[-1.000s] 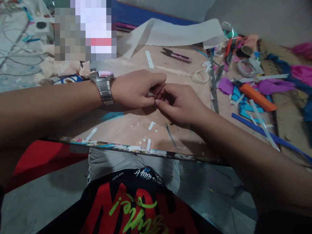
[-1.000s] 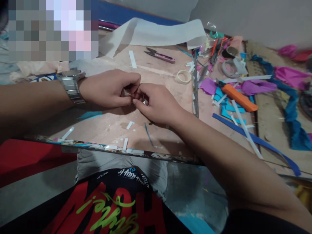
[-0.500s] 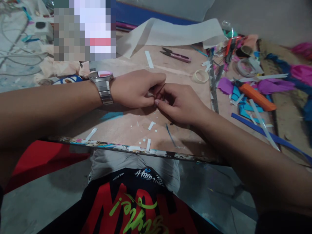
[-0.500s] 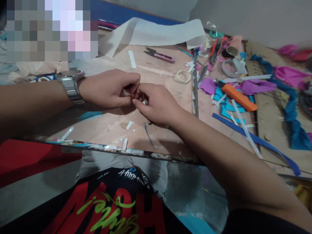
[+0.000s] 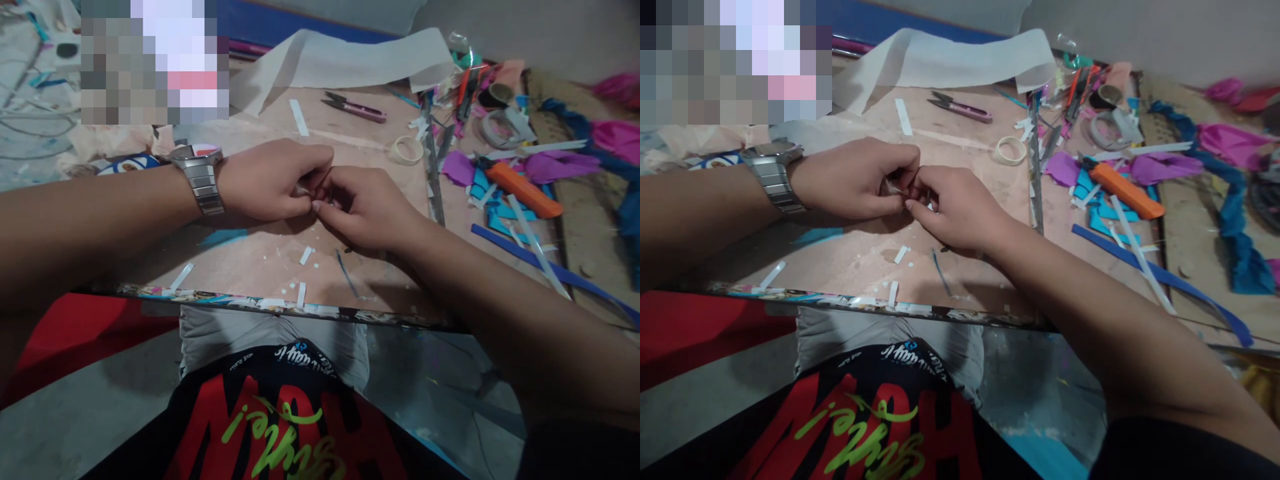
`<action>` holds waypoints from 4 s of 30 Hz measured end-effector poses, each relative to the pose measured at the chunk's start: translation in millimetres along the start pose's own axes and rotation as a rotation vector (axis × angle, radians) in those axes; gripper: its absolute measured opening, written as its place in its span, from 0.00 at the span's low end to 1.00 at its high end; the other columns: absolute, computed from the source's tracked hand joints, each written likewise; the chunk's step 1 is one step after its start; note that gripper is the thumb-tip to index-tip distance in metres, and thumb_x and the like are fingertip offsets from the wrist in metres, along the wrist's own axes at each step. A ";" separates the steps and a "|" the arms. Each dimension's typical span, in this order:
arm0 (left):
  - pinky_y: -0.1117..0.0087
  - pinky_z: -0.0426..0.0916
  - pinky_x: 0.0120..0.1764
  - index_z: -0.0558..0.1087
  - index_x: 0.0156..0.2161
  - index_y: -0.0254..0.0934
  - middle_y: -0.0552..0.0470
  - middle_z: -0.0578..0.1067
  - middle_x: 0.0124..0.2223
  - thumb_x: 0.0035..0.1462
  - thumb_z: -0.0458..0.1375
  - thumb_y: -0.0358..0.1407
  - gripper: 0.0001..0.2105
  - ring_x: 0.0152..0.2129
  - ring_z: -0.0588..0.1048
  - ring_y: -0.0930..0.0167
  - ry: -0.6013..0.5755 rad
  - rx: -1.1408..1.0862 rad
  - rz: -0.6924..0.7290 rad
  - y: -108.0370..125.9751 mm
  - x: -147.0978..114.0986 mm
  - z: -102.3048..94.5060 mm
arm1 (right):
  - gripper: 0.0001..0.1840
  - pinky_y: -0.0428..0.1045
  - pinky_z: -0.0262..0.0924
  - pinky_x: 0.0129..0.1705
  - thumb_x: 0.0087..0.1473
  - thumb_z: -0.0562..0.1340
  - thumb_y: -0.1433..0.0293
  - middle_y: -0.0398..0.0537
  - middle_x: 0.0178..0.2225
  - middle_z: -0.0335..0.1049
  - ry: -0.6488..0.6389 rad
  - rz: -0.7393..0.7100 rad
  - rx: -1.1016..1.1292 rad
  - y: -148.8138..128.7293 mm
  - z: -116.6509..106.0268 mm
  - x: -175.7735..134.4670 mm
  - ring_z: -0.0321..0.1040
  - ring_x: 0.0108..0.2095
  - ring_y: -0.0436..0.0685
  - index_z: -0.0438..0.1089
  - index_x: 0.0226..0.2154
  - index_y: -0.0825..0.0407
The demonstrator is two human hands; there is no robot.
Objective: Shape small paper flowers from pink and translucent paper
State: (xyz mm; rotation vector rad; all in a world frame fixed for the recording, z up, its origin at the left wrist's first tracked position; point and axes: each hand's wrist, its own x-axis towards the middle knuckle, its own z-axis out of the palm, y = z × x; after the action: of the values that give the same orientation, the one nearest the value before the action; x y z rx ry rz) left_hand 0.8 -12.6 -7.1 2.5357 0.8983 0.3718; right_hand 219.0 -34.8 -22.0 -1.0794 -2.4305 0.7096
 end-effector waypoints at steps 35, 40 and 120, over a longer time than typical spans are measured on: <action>0.60 0.63 0.36 0.76 0.40 0.43 0.49 0.78 0.30 0.52 0.59 0.38 0.10 0.34 0.74 0.62 0.012 -0.017 0.005 0.3 -0.4 -0.4 | 0.04 0.53 0.56 0.36 0.58 0.65 0.66 0.48 0.31 0.74 -0.008 0.023 -0.039 -2.6 -1.0 0.1 0.66 0.32 0.58 0.72 0.34 0.49; 0.61 0.62 0.38 0.76 0.41 0.43 0.51 0.77 0.28 0.54 0.58 0.38 0.10 0.35 0.72 0.63 -0.012 -0.015 0.004 2.3 -1.2 -2.2 | 0.05 0.53 0.56 0.36 0.58 0.66 0.65 0.48 0.31 0.74 -0.007 0.025 -0.019 -2.8 -1.2 0.0 0.66 0.33 0.59 0.72 0.34 0.49; 0.65 0.63 0.42 0.68 0.40 0.37 0.48 0.74 0.37 0.57 0.60 0.34 0.07 0.38 0.75 0.64 -0.028 0.050 -0.003 4.0 -0.7 -2.8 | 0.09 0.58 0.64 0.37 0.61 0.68 0.60 0.51 0.32 0.76 -0.018 0.046 -0.067 -6.6 -2.6 -1.2 0.70 0.36 0.64 0.72 0.36 0.48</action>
State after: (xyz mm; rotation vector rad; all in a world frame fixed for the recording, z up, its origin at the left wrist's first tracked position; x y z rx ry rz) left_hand 1.3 -15.0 -2.8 2.5781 0.9121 0.3164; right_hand 217.4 -38.8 -16.2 -1.1630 -2.4683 0.6595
